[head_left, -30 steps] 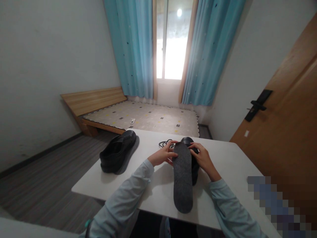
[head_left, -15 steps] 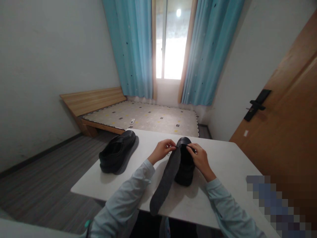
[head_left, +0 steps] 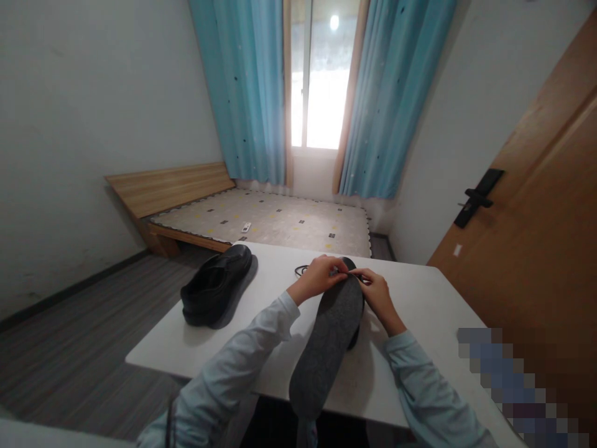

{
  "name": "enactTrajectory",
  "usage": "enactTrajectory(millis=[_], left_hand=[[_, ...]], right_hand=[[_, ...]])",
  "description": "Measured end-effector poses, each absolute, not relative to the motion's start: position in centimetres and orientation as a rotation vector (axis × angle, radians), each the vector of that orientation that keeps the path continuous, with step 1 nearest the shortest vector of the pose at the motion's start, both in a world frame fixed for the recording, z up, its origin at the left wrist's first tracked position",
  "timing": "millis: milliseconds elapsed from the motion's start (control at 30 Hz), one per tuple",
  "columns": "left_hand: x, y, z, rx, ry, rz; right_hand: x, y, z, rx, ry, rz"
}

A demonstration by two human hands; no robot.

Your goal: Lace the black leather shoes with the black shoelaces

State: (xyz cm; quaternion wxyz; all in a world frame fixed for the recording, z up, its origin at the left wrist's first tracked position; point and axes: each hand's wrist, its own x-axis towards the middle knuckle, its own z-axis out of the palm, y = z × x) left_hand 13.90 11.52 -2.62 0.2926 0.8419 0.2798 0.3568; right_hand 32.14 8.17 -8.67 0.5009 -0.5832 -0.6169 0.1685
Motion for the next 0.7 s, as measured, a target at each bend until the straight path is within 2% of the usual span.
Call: enactTrajectory(millis=[400,700], left_hand=[[14.1,10.4,-0.8,2.786,0.481,0.605],[16.3,9.8,-3.7,2.801,0.608,0.812]], right_hand=[[32.3,8.1,-8.3,-1.347,-1.546,0.435],[31.6,7.8,-7.8,-1.317,-1.528,0.477]])
